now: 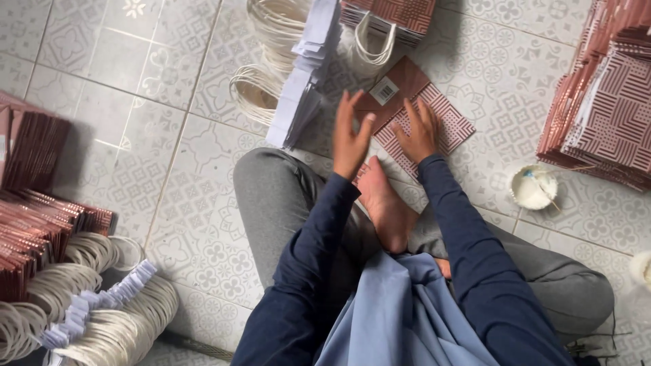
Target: The person assembles gift bags by applying glue to small white paper tabs and attaching them to the inside of patterned paper bags. They then thread white rope handles through the tabs and press them into place. The process is repeated for multiple bags.
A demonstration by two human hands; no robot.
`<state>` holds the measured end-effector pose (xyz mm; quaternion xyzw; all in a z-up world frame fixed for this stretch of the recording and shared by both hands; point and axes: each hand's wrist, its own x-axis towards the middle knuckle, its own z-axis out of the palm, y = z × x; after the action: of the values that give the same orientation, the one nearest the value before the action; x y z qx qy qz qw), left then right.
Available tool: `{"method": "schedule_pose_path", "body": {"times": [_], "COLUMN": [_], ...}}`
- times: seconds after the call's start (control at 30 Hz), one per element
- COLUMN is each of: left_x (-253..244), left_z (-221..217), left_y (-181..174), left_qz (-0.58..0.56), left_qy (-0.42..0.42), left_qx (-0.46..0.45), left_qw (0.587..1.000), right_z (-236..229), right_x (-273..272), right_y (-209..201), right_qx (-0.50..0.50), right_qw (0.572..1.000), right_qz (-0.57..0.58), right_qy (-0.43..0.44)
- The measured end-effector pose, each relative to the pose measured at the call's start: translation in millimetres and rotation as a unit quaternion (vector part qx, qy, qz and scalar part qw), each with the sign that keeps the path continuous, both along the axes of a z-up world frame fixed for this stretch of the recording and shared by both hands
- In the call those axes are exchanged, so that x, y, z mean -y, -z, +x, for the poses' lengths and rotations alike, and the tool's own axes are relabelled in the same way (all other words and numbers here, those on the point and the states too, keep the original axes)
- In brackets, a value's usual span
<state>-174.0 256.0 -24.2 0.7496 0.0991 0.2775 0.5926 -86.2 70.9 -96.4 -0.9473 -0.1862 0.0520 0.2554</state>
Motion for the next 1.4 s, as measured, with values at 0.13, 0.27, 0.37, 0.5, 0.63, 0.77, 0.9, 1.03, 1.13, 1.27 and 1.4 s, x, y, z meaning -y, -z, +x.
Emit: {"method": "schedule_pose_path", "body": {"times": [0.13,0.27,0.37,0.5,0.63,0.77,0.9,1.03,1.13,1.27,1.4], "left_x": [-83.8,-136.3,-143.8,-143.4,-140.9,-137.1,-136.2,-137.6,-130.8,-113.1,-95.9], "left_z": [-26.5,-56.7,-66.1,-59.2,-58.1,-61.8,-62.1,-65.9,-69.7,-77.7,-77.9], "left_y": [-47.9,-20.0,-2.4,13.6,3.5,-11.3,-19.7,-30.5,-56.5,-100.2,-124.2], "left_qz": [0.113,0.296,0.277,0.253,0.213,0.214,0.217,0.221,0.24,0.312,0.161], "left_qy": [-0.081,-0.206,-0.174,-0.152,-0.141,-0.143,-0.154,-0.15,-0.149,-0.169,-0.059], "left_qx": [0.018,-0.211,-0.283,-0.276,-0.273,-0.283,-0.286,-0.277,-0.254,-0.195,-0.035], "left_qw": [0.99,0.909,0.902,0.915,0.928,0.924,0.921,0.923,0.925,0.915,0.985], "right_z": [3.2,-6.3,-12.2,4.8,-1.2,-16.5,-17.6,-27.8,-35.2,-39.2,-31.2], "right_x": [-47.5,-123.9,-166.6,-195.8,-199.5,-196.9,-201.3,-204.8,-204.6,-178.8,-129.3], "right_y": [-9.0,-43.6,-53.3,-28.3,-46.3,-75.9,-74.8,-83.7,-93.2,-125.8,-120.5], "right_qx": [0.075,0.105,0.094,0.066,0.078,0.221,0.155,-0.038,-0.25,-0.314,-0.299], "right_qw": [0.986,0.96,0.954,0.975,0.977,0.951,0.948,0.94,0.804,0.743,0.733], "right_qz": [0.135,0.227,0.241,0.161,0.14,0.121,0.231,0.326,0.539,0.588,0.605], "right_qy": [-0.062,-0.129,-0.15,-0.141,-0.139,-0.178,-0.153,-0.093,-0.026,0.057,0.08]}}
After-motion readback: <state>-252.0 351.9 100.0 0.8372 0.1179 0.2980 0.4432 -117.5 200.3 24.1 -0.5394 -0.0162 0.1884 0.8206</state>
